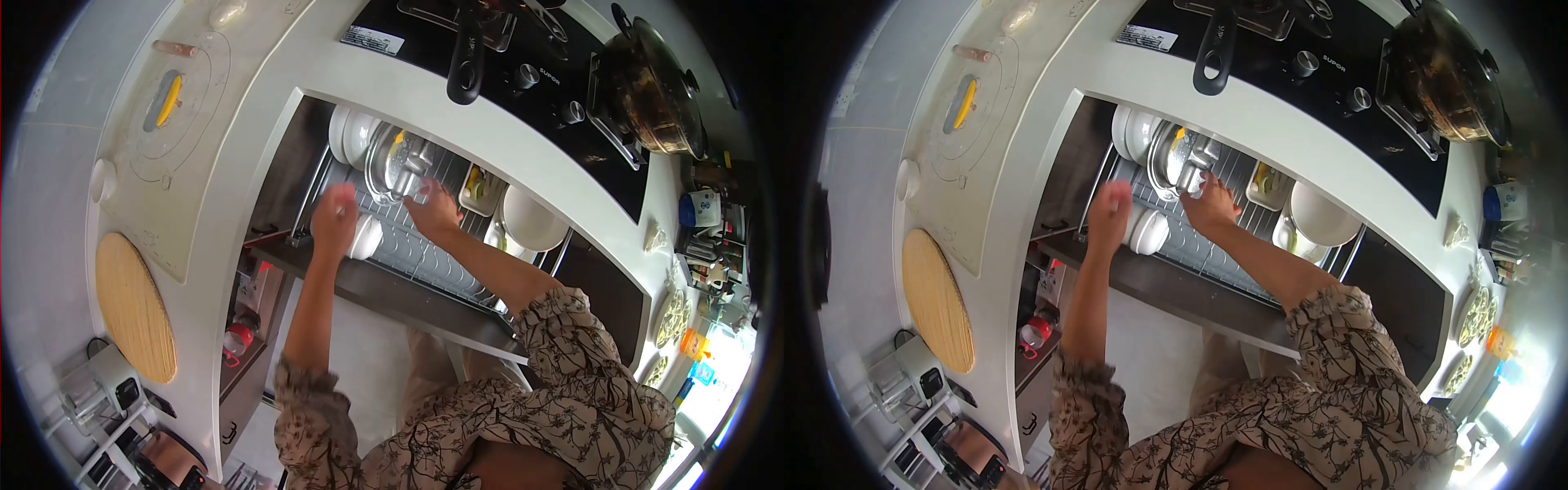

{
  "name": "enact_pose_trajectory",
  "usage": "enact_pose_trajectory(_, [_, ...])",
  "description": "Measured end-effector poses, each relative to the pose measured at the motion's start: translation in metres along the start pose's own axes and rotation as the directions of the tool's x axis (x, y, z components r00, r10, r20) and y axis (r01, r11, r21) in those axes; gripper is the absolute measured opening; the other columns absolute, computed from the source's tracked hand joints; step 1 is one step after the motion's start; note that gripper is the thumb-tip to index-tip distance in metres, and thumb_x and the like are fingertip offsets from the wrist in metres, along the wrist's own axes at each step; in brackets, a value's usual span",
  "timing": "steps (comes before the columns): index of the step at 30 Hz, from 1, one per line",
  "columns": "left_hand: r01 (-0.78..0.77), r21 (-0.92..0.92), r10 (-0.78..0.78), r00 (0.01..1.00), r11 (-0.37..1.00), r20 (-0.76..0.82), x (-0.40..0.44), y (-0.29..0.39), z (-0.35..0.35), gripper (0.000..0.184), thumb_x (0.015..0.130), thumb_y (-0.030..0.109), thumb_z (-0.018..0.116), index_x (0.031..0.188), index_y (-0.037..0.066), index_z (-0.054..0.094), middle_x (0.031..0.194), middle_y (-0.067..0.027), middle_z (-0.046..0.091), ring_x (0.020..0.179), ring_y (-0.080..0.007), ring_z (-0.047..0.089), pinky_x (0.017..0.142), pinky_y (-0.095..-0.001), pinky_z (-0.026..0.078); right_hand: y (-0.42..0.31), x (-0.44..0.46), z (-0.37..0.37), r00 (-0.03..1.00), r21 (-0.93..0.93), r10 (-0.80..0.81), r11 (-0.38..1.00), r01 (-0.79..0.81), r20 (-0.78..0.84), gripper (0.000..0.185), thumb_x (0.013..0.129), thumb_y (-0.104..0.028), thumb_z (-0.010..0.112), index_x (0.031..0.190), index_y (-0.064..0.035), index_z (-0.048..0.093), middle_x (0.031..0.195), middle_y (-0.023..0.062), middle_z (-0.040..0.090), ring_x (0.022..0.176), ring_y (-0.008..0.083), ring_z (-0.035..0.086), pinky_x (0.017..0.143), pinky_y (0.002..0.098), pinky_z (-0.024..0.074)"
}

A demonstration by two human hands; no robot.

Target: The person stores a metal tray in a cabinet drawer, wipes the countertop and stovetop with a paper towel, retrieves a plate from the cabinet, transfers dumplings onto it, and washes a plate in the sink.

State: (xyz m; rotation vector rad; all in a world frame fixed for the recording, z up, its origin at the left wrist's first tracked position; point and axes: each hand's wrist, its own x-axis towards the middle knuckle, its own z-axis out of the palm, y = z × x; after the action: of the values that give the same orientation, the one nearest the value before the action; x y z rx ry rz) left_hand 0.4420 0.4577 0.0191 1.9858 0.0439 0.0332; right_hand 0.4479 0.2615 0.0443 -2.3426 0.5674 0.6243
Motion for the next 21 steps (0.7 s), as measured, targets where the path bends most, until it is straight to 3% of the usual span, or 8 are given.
enact_pose_trajectory(1, [-0.136, 0.168, 0.156, 0.981, 0.976, -0.115, 0.028, -0.026, 0.017, 0.027, 0.079, 0.013, 0.061, 0.102, 0.0, 0.054, 0.089, -0.0127, 0.061, 0.077, -0.0206, 0.06, 0.067, -0.0327, 0.049, -0.011, 0.006, 0.005, 0.999, -0.014, 0.032, 0.999, -0.032, 0.012, 0.068, 0.075, -0.04, 0.061, 0.132, -0.0118, 0.036, 0.131, 0.0064, 0.043, 0.123, 0.0271, 0.037, 0.096, 0.0525, 0.0302])
enact_pose_trajectory(6, [0.068, -0.062, -0.083, 0.956, 0.996, -0.281, 0.089, -0.089, 0.066, 0.039, 0.073, 0.016, 0.068, 0.105, -0.001, 0.053, 0.089, -0.0129, 0.06, 0.078, -0.0228, 0.06, 0.07, -0.0338, 0.048, -0.029, 0.031, 0.029, 0.997, -0.041, 0.08, 0.996, -0.079, 0.02, 0.084, 0.074, -0.048, 0.059, 0.14, -0.0089, 0.023, 0.142, 0.0104, 0.029, 0.131, 0.0289, 0.028, 0.102, 0.0554, 0.0238])
enact_pose_trajectory(9, [0.152, -0.079, -0.167, 0.952, 0.985, -0.255, 0.089, -0.098, 0.071, 0.04, 0.069, 0.018, 0.072, 0.1, -0.001, 0.056, 0.088, -0.011, 0.06, 0.075, -0.02, 0.059, 0.067, -0.0323, 0.048, -0.028, 0.038, 0.034, 0.993, -0.03, 0.099, 0.995, -0.097, 0.06, 0.086, 0.074, -0.052, 0.059, 0.14, -0.0088, 0.024, 0.141, 0.0108, 0.029, 0.13, 0.0283, 0.029, 0.101, 0.0572, 0.0227])
enact_pose_trajectory(10, [0.116, -0.083, -0.134, 0.959, 0.99, -0.251, 0.091, -0.099, 0.072, 0.037, 0.067, 0.021, 0.075, 0.091, -0.002, 0.059, 0.079, -0.0079, 0.059, 0.07, -0.0162, 0.056, 0.063, -0.0297, 0.046, -0.027, 0.039, 0.034, 0.992, -0.009, 0.114, 0.994, -0.113, 0.062, 0.089, 0.073, -0.056, 0.058, 0.139, -0.0089, 0.024, 0.141, 0.0106, 0.029, 0.131, 0.0276, 0.029, 0.101, 0.0577, 0.0219])
enact_pose_trajectory(13, [0.244, -0.179, -0.272, 0.951, 0.953, -0.149, 0.092, -0.098, 0.08, 0.03, 0.07, 0.019, 0.074, 0.086, -0.002, 0.06, 0.071, -0.0036, 0.057, 0.064, -0.0113, 0.052, 0.06, -0.0259, 0.044, -0.026, 0.046, 0.034, 0.986, 0.017, 0.152, 0.988, -0.154, 0.063, 0.093, 0.071, -0.062, 0.058, 0.139, -0.009, 0.025, 0.141, 0.0105, 0.031, 0.129, 0.0279, 0.031, 0.101, 0.0575, 0.0224])
enact_pose_trajectory(14, [0.252, -0.371, -0.301, 0.95, 0.894, -0.079, 0.089, -0.089, 0.08, 0.024, 0.075, 0.016, 0.071, 0.086, -0.003, 0.061, 0.068, -0.0001, 0.057, 0.062, -0.0073, 0.05, 0.058, -0.0229, 0.042, -0.022, 0.05, 0.036, 0.991, 0.067, 0.127, 0.989, -0.13, 0.051, 0.097, 0.069, -0.065, 0.058, 0.14, -0.0088, 0.022, 0.142, 0.0103, 0.029, 0.131, 0.0292, 0.03, 0.103, 0.0573, 0.0204])
enact_pose_trajectory(17, [0.169, -0.483, -0.22, 0.974, 0.859, -0.05, 0.092, -0.083, 0.081, 0.019, 0.08, 0.012, 0.067, 0.087, -0.004, 0.061, 0.071, 0.0007, 0.059, 0.064, -0.0058, 0.05, 0.06, -0.0213, 0.042, -0.018, 0.058, 0.048, 0.979, 0.062, 0.16, 0.986, -0.153, -0.126, 0.095, 0.068, -0.062, 0.062, 0.135, -0.0035, 0.028, 0.135, 0.0174, 0.038, 0.129, 0.0329, 0.032, 0.101, 0.0603, 0.0204])
enact_pose_trajectory(21, [0.163, -0.578, -0.263, 0.96, 0.8, -0.094, 0.084, -0.066, 0.06, 0.017, 0.084, 0.012, 0.063, 0.089, -0.004, 0.061, 0.075, -0.0005, 0.06, 0.067, -0.0057, 0.051, 0.063, -0.0214, 0.042, -0.02, 0.068, 0.044, 0.981, 0.077, 0.192, 0.979, -0.191, -0.014, 0.101, 0.067, -0.06, 0.065, 0.138, -0.0013, 0.022, 0.139, 0.0178, 0.035, 0.129, 0.0337, 0.032, 0.103, 0.0615, 0.0164])
